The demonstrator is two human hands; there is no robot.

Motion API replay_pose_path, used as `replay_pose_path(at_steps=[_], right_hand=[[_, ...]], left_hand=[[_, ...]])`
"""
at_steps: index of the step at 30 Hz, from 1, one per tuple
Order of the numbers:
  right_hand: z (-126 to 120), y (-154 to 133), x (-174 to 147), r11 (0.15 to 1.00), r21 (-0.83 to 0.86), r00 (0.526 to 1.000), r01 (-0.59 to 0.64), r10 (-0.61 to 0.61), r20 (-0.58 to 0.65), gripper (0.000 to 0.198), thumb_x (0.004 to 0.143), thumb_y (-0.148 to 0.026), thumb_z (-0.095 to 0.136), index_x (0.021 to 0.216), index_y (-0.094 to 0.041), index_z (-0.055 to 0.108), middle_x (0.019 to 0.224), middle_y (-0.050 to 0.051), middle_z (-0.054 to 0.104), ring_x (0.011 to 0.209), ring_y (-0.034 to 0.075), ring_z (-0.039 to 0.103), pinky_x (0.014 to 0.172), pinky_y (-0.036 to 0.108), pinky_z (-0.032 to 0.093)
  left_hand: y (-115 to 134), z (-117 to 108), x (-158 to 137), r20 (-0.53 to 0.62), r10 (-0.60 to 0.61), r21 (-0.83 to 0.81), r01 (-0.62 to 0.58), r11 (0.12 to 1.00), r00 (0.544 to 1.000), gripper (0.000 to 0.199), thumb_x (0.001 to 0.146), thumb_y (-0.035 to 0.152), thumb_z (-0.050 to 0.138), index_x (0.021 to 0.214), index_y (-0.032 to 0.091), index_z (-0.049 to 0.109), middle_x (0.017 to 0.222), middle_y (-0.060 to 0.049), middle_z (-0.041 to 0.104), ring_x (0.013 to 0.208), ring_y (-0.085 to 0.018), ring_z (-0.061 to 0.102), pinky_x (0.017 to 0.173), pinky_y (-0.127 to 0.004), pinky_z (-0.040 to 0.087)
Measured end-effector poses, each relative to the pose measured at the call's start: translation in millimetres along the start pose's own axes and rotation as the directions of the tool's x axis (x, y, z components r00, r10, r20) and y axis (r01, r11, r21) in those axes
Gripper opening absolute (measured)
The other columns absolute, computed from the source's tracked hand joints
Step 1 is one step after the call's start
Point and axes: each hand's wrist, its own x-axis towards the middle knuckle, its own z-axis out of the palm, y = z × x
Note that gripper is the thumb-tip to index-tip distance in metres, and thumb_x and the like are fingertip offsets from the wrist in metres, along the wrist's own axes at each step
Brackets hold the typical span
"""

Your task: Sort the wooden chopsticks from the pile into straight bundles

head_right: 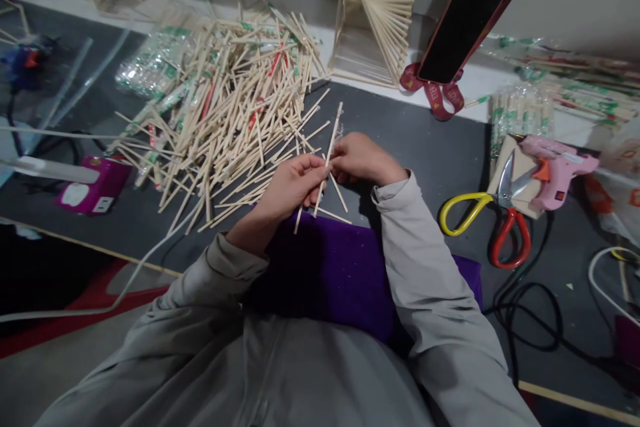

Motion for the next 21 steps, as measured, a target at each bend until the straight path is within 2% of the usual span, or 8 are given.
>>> replay_pose_path(at_steps=[2,4,7,10,14,21], right_hand=[[-5.5,3.6,-0.7,0.970,0.244,0.997,-0.005,0.024,-0.075,0.015,0.082,-0.006,0.062,0.073,-0.011,0.073,0.062,0.008,0.071,0.044,0.013,0.063,0.034,0.016,0.040],[-15.0,8.2,-3.7,0.901,0.432,0.987,0.029,0.043,-0.156,0.013,0.086,-0.013,0.062,0.081,-0.009,0.074,0.069,0.011,0.073,0.045,0.011,0.062,0.033,0.015,0.039],[-20.3,11.0,-5.8,0.795,0.598,0.984,0.098,0.013,-0.179,0.019,0.088,-0.027,0.066,0.092,-0.010,0.074,0.082,0.011,0.075,0.048,0.009,0.062,0.032,0.014,0.036],[-11.1,8.5,-2.2,0.773,0.627,0.992,0.098,-0.021,-0.128,0.022,0.081,-0.031,0.075,0.091,-0.012,0.074,0.084,0.010,0.075,0.050,0.009,0.064,0.031,0.014,0.036],[1.8,4.9,2.6,0.809,0.583,0.996,0.079,-0.034,-0.087,0.013,0.079,-0.023,0.075,0.081,-0.010,0.074,0.069,0.006,0.071,0.047,0.008,0.061,0.033,0.013,0.039],[8.4,-0.6,2.4,0.788,0.613,0.977,0.061,0.080,-0.200,0.012,0.079,-0.019,0.075,0.074,-0.009,0.070,0.060,0.004,0.066,0.047,0.009,0.062,0.037,0.013,0.045]], left_hand=[[-1.4,-0.7,1.1,0.001,-0.004,-0.032,0.004,0.999,1.000,0.013,0.089,0.029,0.063,0.085,0.018,0.059,0.055,0.007,0.056,0.036,-0.003,0.045,0.034,-0.015,0.033],[-2.4,-0.9,1.7,0.003,-0.027,-0.045,0.028,0.999,1.000,0.013,0.089,0.029,0.064,0.085,0.018,0.059,0.056,0.006,0.057,0.036,-0.003,0.044,0.033,-0.015,0.032],[-3.0,0.1,1.4,0.009,-0.048,-0.030,0.048,0.998,0.999,0.011,0.089,0.027,0.062,0.085,0.017,0.059,0.055,0.007,0.056,0.036,-0.002,0.045,0.034,-0.015,0.032],[-2.9,1.9,-0.1,0.009,-0.048,-0.003,0.048,0.999,0.999,0.011,0.089,0.026,0.062,0.084,0.017,0.057,0.055,0.007,0.057,0.037,-0.002,0.046,0.035,-0.014,0.032],[-2.9,2.6,-1.4,0.009,-0.036,0.020,0.036,0.999,0.999,0.010,0.088,0.025,0.062,0.084,0.017,0.056,0.053,0.008,0.055,0.036,-0.003,0.045,0.035,-0.013,0.033],[-3.5,1.5,0.1,-0.024,-0.050,0.060,0.051,0.997,0.998,0.008,0.088,0.025,0.060,0.085,0.018,0.057,0.045,0.010,0.051,0.034,-0.004,0.045,0.034,-0.013,0.035]])
